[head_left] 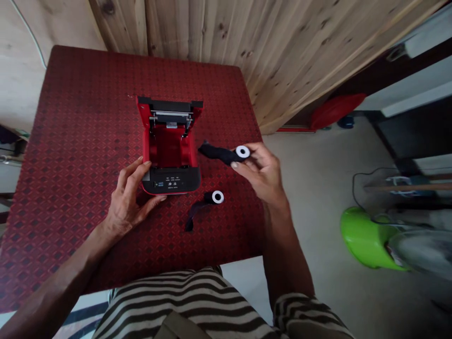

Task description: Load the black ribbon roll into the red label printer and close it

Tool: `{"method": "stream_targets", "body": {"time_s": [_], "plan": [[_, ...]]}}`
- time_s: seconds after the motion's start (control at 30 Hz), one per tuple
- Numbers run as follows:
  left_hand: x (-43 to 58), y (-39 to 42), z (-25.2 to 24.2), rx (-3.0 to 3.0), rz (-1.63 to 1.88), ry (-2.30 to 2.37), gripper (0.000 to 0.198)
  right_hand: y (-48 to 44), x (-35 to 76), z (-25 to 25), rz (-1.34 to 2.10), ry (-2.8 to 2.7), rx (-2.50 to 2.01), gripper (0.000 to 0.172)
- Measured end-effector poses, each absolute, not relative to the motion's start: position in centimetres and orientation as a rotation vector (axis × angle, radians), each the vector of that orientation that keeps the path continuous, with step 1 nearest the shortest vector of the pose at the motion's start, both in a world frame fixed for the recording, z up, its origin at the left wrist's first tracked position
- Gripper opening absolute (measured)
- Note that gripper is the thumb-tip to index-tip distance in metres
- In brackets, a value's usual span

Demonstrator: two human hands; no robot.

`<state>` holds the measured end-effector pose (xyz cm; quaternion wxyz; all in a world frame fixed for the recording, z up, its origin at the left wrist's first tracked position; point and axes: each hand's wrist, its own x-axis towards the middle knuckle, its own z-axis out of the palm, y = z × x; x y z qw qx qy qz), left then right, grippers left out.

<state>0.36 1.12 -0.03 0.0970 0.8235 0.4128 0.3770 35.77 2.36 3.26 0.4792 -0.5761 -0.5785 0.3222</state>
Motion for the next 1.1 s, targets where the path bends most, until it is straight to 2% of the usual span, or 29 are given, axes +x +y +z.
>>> {"method": "stream_targets", "body": {"time_s": [0.13,0.27,0.47,0.57,0.67,0.9,1.1], "plan": [[0.2,0.8,0.7,2.384,1.096,1.240,0.102,1.1,33.7,9.9,0.893,-1.633,-1.175,0.039],[0.4,0.4,2.4,2.346,1.226,1.264,0.112,3.0,30.7,11.9,0.999,-2.009,-0.968,0.035],[1.4,0.1,3.5,2.395,1.246,1.284,0.071,6.7,25.8,10.3,0.614,-2.326,-1.152,0.025],[1.7,0.0,3.4,2.403,1.287,1.296,0.063,6.9,23.5,10.7,0.459,-2.483,-1.390,0.016],[1.8,0.1,3.5,2.487,1.207,1.268,0.054,6.9,21.7,11.3,0.382,-2.614,-1.588,0.016],[2.3,0.3,3.2,2.578,1.118,1.377,0.058,8.2,19.4,11.4,0.262,-2.811,-1.806,0.029],[2.8,0.5,2.7,2.543,1.045,1.403,0.061,9.6,18.6,10.5,0.354,-2.858,-1.816,0.037]]}}
